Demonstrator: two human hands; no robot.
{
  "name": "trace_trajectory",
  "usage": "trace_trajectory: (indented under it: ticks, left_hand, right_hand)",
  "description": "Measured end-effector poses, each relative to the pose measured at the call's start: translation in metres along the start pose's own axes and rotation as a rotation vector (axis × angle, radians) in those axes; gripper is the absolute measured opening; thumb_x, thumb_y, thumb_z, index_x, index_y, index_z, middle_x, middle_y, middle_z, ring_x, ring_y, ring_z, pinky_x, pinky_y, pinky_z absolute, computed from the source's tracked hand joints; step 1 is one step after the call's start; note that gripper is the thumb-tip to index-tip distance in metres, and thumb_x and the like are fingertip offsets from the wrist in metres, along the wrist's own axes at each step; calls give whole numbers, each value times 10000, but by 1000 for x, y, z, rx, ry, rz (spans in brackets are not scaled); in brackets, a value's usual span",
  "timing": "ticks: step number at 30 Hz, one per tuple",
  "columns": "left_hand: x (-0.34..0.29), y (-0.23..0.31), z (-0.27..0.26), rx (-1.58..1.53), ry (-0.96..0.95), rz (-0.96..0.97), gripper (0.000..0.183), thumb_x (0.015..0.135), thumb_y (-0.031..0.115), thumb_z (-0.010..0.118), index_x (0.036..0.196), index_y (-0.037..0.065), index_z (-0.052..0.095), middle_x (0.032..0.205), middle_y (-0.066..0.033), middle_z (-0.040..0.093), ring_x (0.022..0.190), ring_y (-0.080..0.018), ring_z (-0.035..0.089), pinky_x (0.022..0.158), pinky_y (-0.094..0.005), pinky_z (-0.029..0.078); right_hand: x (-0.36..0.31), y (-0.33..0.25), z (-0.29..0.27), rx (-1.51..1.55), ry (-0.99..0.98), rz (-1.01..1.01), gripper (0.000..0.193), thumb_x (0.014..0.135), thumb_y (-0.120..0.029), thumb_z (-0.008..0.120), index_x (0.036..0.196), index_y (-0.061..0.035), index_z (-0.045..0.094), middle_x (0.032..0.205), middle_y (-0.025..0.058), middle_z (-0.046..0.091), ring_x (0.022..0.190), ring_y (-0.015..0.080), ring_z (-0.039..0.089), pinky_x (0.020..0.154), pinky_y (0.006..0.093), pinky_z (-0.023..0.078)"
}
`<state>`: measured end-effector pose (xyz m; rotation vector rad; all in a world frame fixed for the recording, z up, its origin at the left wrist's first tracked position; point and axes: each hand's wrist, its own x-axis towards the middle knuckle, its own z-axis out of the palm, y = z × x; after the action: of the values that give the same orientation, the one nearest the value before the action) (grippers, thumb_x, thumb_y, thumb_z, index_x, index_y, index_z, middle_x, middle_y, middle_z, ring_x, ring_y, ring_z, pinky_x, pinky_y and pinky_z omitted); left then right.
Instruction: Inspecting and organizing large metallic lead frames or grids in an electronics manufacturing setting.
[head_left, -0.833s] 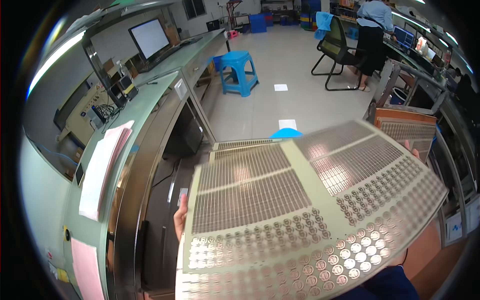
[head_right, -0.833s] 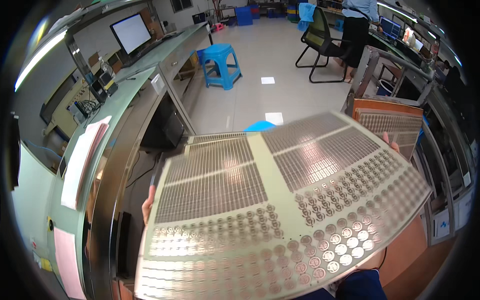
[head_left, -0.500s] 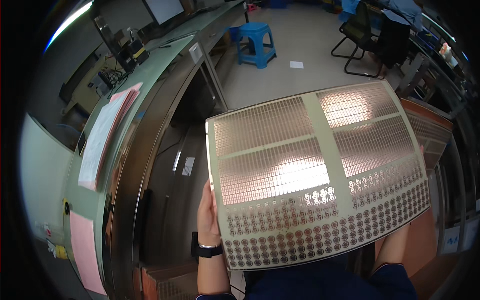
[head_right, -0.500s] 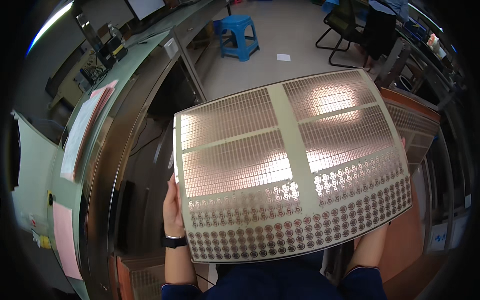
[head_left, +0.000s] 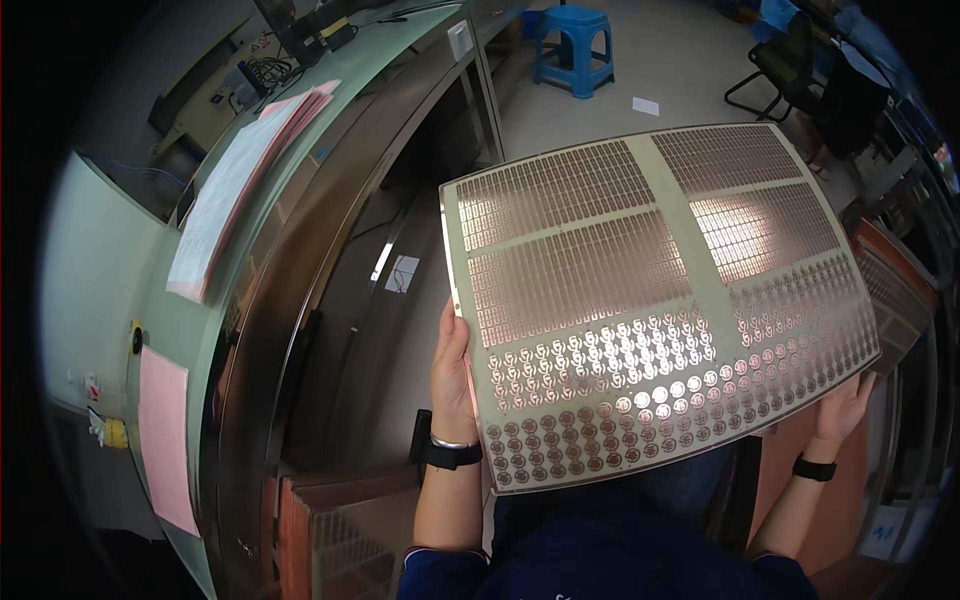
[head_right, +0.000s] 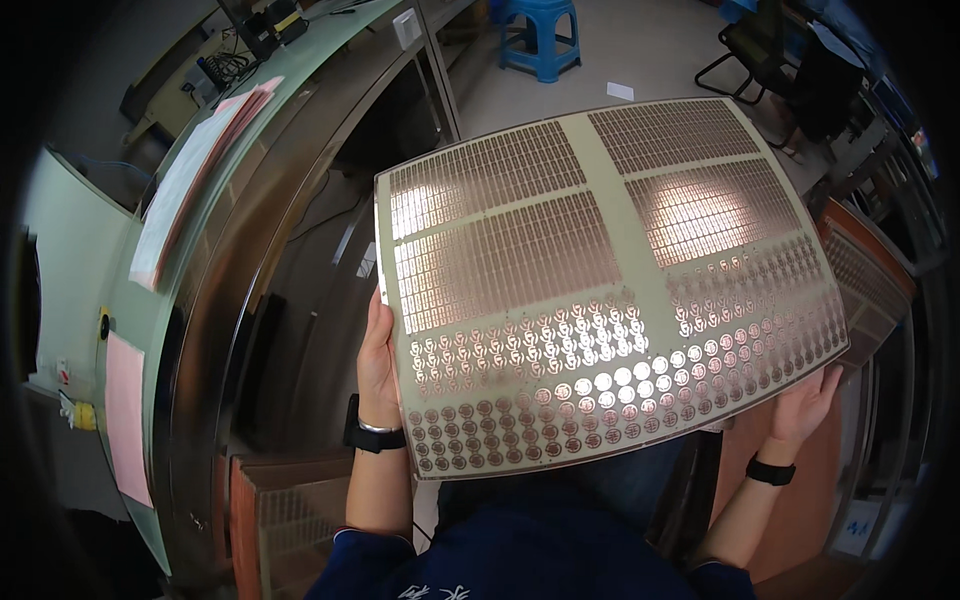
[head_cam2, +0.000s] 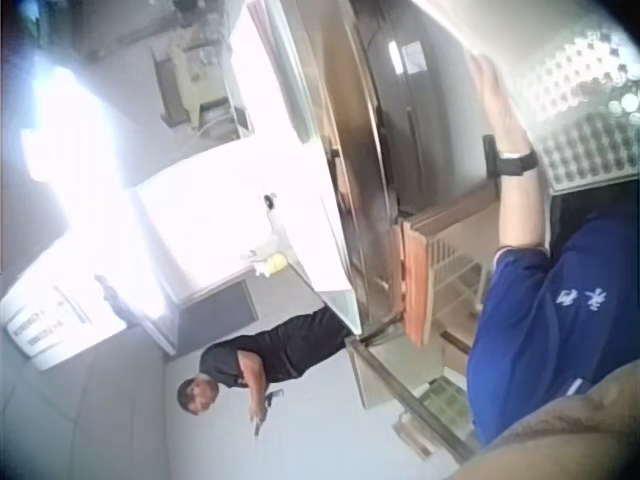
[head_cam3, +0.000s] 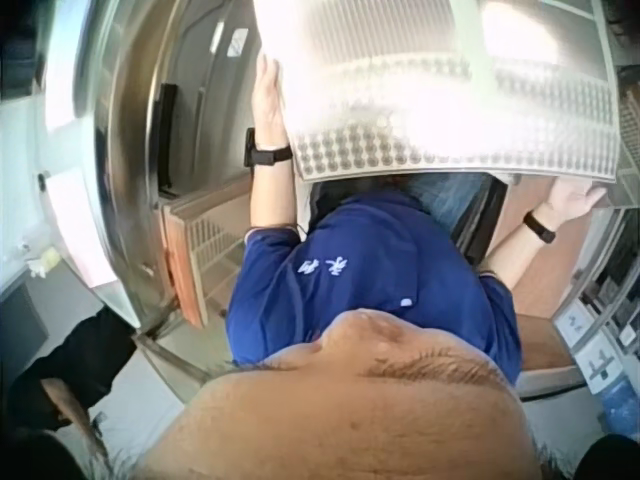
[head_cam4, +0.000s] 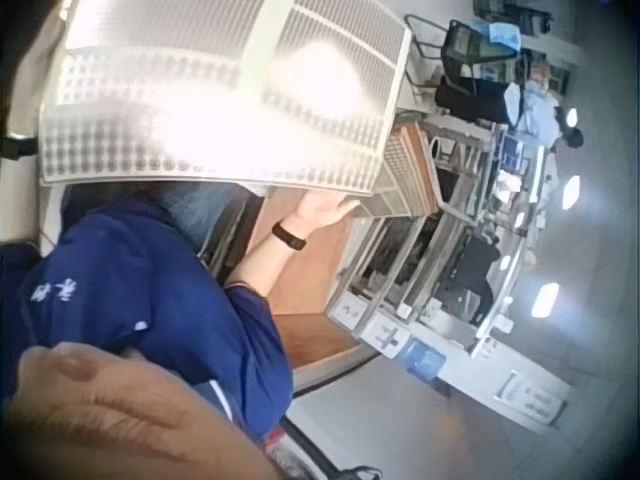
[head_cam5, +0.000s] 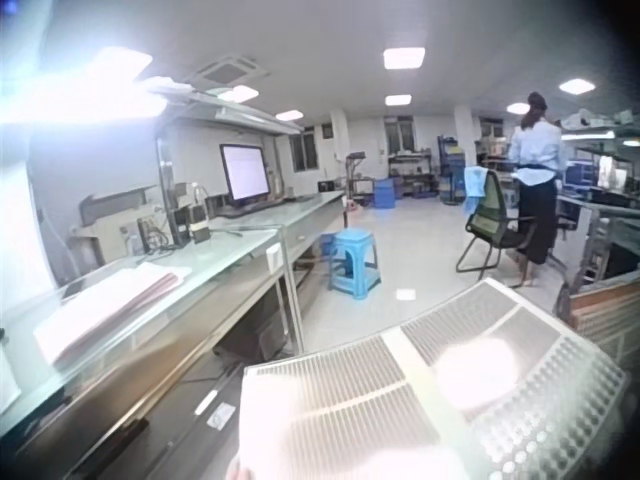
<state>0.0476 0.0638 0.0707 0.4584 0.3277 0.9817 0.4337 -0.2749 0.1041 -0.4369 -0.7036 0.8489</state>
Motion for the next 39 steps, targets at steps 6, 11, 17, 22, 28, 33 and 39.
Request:
trace_trajectory:
  ticks: [6,11,17,22,28,33,39]
  left_hand:
    - [-5,0,12,84,33,57,408,969,152,410,1353,62,308,1284,-105,464,1143,-190,507,942,-335,469]
    - [-17,3,12,180,-13,91,461,934,137,489,1345,64,293,1286,-96,439,1164,-180,477,962,-328,445]
    - [-24,4,4,146,-131,110,574,865,88,597,1337,66,270,1286,-113,438,1171,-224,480,966,-360,451]
    - [-31,4,4,129,-134,94,545,843,46,615,1297,123,324,1279,-102,453,1185,-238,463,983,-398,426]
    - [-35,4,-7,95,-128,110,504,842,18,604,1272,159,381,1291,-98,460,1191,-258,457,998,-424,404]
    - [-33,5,-4,62,-94,133,482,843,-25,569,1257,145,389,1285,-101,455,1177,-266,462,1005,-429,393]
    - [-29,10,-13,137,-95,192,536,869,65,587,1331,115,321,1318,-110,440,1199,-256,449,1011,-432,400]
  right_hand:
    - [-16,5,-21,30,219,-104,418,984,-249,398,1343,-34,388,1384,104,407,1272,229,379,1081,394,281]
    - [-20,11,-21,-6,578,-145,399,978,-221,412,1316,-9,405,1338,127,448,1215,236,443,1039,396,348]
    - [-25,14,-31,-11,686,-168,377,976,-205,411,1284,11,436,1297,138,490,1174,240,486,1007,395,383]
    - [-31,18,-35,-29,565,-198,347,980,-193,396,1267,-12,467,1307,121,492,1167,232,494,1002,392,383]
    - [-29,24,-25,-44,558,-220,298,962,-227,453,1195,-60,534,1226,79,552,1131,222,512,979,381,396]
    - [-22,30,-7,-57,603,-295,337,961,-237,452,1237,-48,496,1263,88,526,1148,229,499,997,394,379]
    - [-27,30,-7,-49,502,-248,355,958,-208,443,1241,4,478,1281,124,509,1176,265,489,999,422,394]
